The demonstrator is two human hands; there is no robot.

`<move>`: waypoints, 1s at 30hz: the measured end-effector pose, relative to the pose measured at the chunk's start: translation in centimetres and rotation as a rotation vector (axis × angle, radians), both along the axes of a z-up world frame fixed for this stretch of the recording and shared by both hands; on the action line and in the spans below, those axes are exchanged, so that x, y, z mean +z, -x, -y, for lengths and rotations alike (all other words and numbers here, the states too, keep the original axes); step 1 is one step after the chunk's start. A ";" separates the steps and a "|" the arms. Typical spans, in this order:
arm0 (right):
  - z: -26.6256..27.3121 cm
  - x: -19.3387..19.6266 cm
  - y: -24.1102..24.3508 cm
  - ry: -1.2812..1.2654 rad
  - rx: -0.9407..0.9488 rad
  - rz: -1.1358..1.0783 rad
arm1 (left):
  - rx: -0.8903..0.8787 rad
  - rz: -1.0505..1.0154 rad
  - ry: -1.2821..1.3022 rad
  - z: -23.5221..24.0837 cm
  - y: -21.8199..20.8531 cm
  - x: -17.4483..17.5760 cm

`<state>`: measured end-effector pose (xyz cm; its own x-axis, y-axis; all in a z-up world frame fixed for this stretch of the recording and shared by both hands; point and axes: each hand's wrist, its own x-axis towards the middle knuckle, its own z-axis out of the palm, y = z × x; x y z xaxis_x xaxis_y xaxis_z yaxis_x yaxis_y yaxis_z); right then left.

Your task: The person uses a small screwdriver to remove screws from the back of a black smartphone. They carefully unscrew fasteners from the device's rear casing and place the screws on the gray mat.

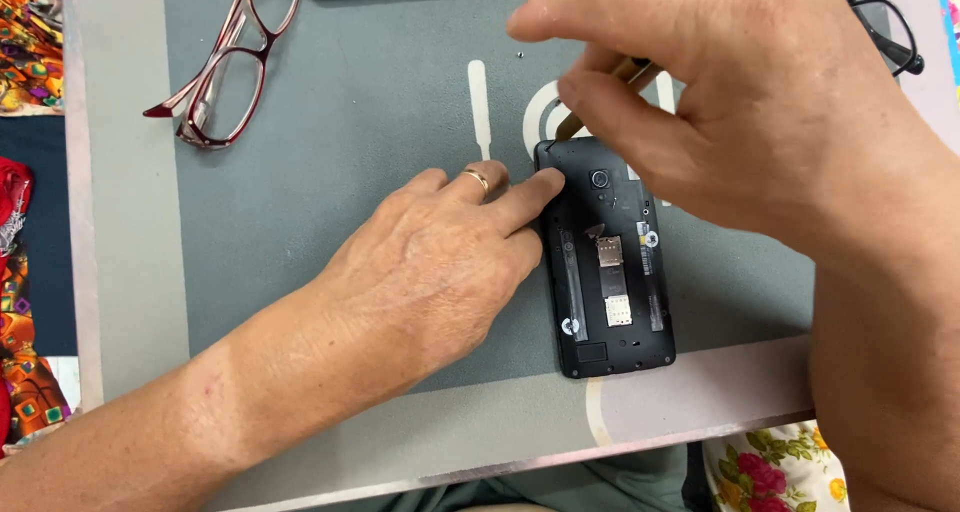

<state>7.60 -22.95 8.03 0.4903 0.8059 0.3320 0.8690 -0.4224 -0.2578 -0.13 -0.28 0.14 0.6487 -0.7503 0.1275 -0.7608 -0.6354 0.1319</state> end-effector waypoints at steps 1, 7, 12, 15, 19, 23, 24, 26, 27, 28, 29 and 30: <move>0.2 -0.3 -0.1 0.025 -0.054 0.048 | -0.002 0.007 0.007 0.0 0.0 0.0; -0.5 0.5 0.3 0.043 -0.078 0.027 | -0.005 0.020 0.010 -0.1 0.0 0.0; -0.4 0.1 0.3 0.073 -0.135 0.116 | -0.030 0.000 0.052 -0.3 0.0 0.3; -0.6 0.6 0.4 0.090 -0.163 0.011 | -0.039 -0.004 0.051 -0.4 -0.1 0.5; -0.2 -0.1 0.2 0.067 -0.117 0.108 | -0.029 -0.022 0.022 -0.3 -0.1 0.2; -0.1 -0.5 -0.1 0.088 -0.150 0.184 | -0.026 0.004 0.025 -0.3 -0.1 -0.1; -0.3 -0.1 0.1 0.088 -0.153 0.185 | -0.028 0.004 0.026 -0.3 -0.1 -0.2; -0.8 0.7 0.5 0.021 -0.060 -0.004 | -0.019 -0.022 -0.008 -0.2 -0.2 -0.3; -1.0 1.0 0.6 0.020 -0.059 -0.003 | -0.018 -0.021 -0.008 -0.2 -0.2 -0.3; -1.2 1.3 0.8 0.021 -0.051 -0.039 | -0.017 -0.014 0.005 -0.2 -0.2 -0.3; -1.4 1.6 1.0 0.021 -0.045 -0.075 | -0.018 -0.009 0.017 -0.2 -0.2 -0.3; -1.2 1.3 0.7 0.020 -0.044 -0.075 | -0.018 -0.008 0.016 -0.3 -0.2 -0.2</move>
